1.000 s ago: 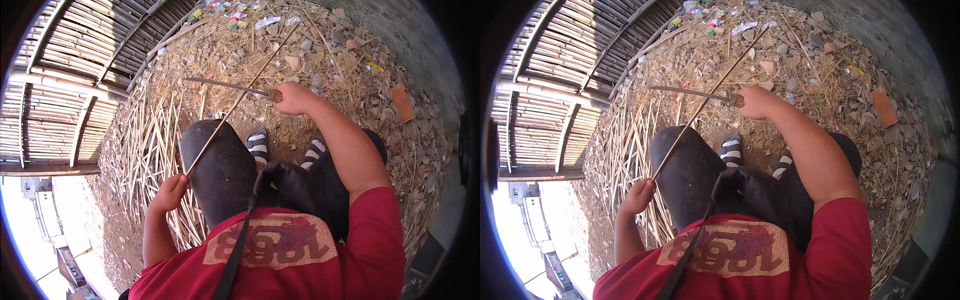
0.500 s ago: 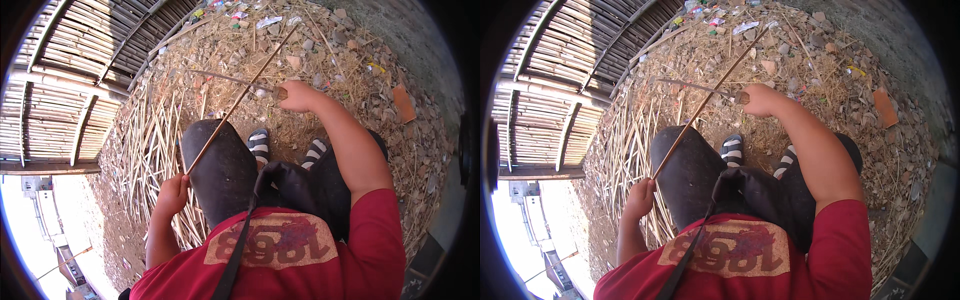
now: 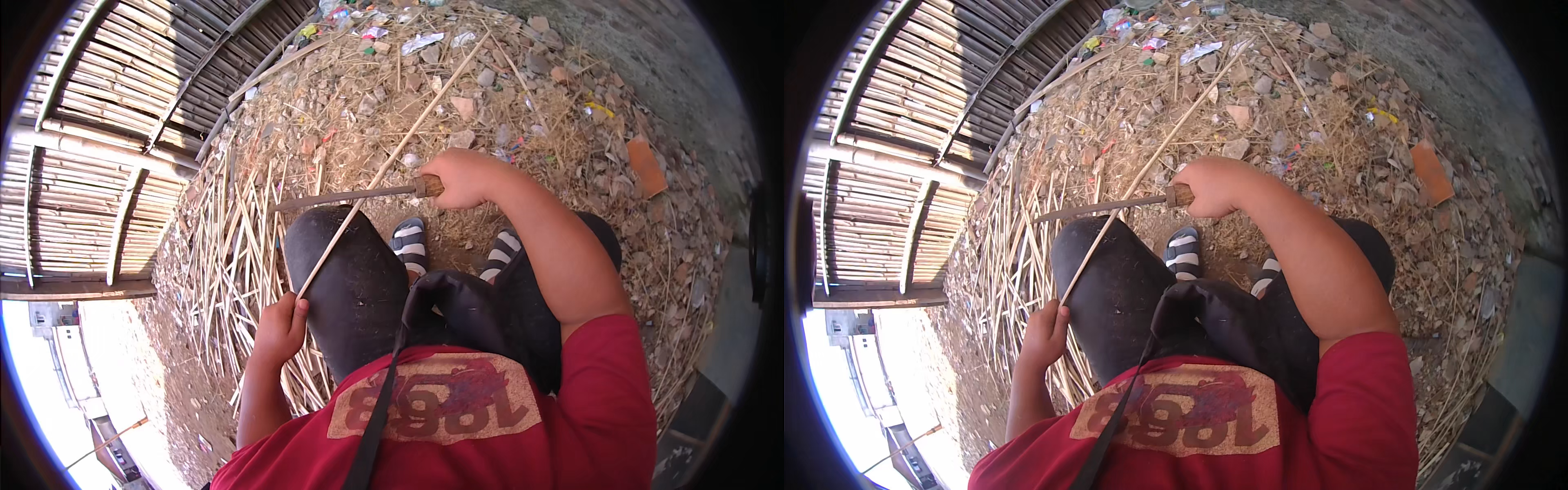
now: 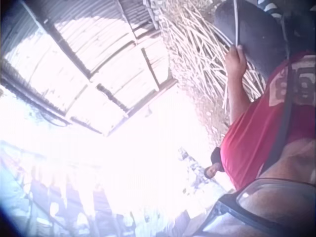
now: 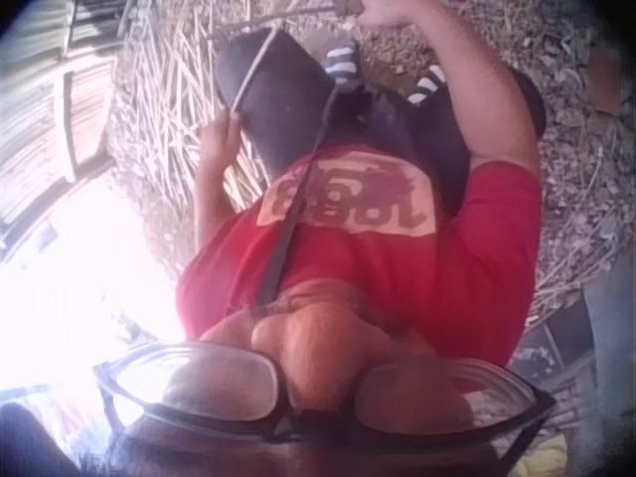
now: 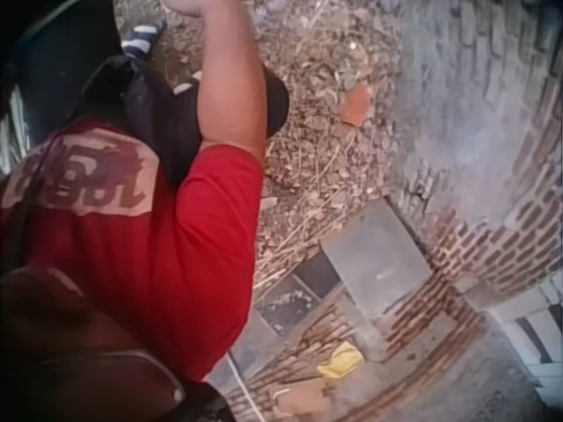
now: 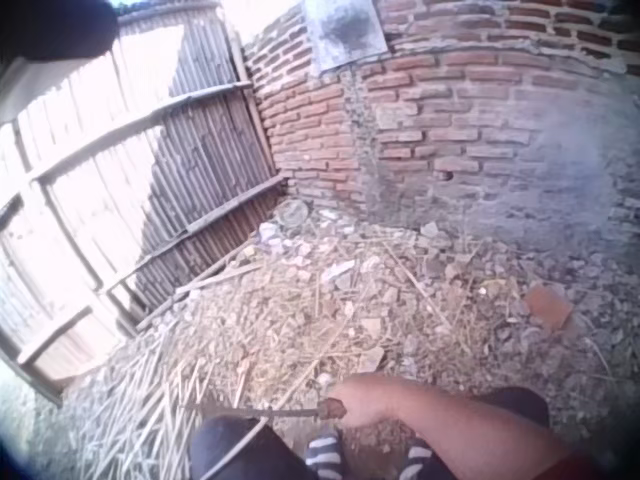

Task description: The person uses a blade to shave and smooth several thin bamboo strips while sitting on the ground.

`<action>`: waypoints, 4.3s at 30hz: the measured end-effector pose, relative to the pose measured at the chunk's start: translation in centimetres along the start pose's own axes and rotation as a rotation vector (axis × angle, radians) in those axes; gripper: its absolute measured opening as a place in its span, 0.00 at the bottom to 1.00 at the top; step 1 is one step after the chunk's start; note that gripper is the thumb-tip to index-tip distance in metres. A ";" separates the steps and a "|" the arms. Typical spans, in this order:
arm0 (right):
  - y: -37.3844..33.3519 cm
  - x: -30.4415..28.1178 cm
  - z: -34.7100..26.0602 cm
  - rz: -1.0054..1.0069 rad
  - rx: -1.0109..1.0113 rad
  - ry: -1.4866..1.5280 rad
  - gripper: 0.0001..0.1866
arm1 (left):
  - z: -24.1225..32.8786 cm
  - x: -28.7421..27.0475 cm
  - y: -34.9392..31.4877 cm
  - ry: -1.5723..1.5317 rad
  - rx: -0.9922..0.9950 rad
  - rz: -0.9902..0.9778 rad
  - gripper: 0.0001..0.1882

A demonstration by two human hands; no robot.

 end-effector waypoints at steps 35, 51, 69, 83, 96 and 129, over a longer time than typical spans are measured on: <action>-0.6 -0.1 -2.1 -0.087 0.079 -0.040 0.17 | -0.5 -0.4 0.3 0.093 -0.060 0.026 0.18; 0.5 1.2 -2.2 -0.075 -0.034 -0.082 0.16 | 0.2 -0.1 0.5 0.106 -0.034 0.045 0.18; 1.6 1.1 -0.1 -0.072 -0.031 0.085 0.17 | -0.5 0.6 0.4 0.127 -0.007 0.100 0.16; 2.1 2.1 3.1 -0.076 0.008 0.078 0.14 | -0.9 1.4 1.0 0.131 -0.044 0.137 0.16; 0.9 0.7 4.5 0.096 0.097 0.156 0.13 | -0.5 -0.4 0.8 -0.063 -0.004 -0.003 0.19; -2.8 -3.9 2.5 0.439 -0.346 1.122 0.09 | -0.4 -1.9 -1.5 0.333 0.096 0.478 0.21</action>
Point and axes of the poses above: each hand's wrist, its own y-axis towards the middle knuckle, its own x-axis out of the palm, z = x × y, the point moved 3 cm from there along y, towards the middle knuckle, and after that the axes turned 15 degrees about -z, right-handed, at the moved point
